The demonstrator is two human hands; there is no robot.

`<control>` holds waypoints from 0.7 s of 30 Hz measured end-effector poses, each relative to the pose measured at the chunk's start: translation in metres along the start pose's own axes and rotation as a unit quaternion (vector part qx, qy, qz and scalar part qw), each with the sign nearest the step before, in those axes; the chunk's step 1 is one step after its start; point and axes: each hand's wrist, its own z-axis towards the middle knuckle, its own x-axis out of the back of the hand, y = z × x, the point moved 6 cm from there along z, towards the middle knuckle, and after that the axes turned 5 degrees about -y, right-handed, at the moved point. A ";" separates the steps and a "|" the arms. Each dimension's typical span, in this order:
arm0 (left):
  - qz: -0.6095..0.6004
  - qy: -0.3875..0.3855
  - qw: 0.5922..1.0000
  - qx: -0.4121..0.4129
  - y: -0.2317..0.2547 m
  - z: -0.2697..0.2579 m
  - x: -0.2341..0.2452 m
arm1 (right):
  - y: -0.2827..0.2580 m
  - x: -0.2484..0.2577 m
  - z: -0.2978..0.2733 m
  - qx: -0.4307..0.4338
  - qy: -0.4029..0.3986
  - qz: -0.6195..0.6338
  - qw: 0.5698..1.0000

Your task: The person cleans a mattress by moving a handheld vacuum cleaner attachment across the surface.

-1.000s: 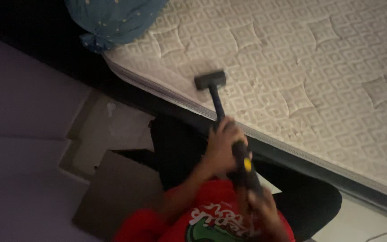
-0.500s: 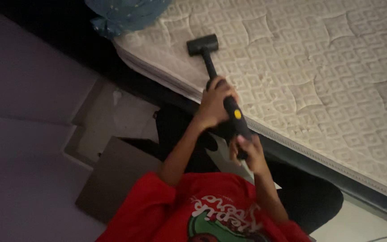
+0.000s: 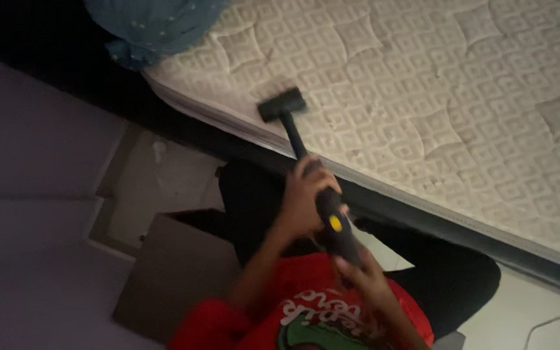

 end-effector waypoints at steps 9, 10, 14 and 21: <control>0.058 -0.056 0.997 -0.019 0.006 0.009 0.017 | -0.003 -0.014 0.015 0.019 -0.005 -0.090 0.996; 0.048 -0.062 0.997 -0.020 0.015 0.000 0.011 | 0.005 -0.010 0.000 -0.017 -0.018 -0.102 0.995; -0.016 -0.084 0.995 -0.050 0.055 -0.027 -0.027 | 0.045 0.011 -0.078 -0.116 0.029 -0.021 0.993; 0.032 -0.096 0.993 -0.054 0.039 -0.001 -0.058 | 0.036 0.035 -0.064 -0.114 0.168 -0.001 0.979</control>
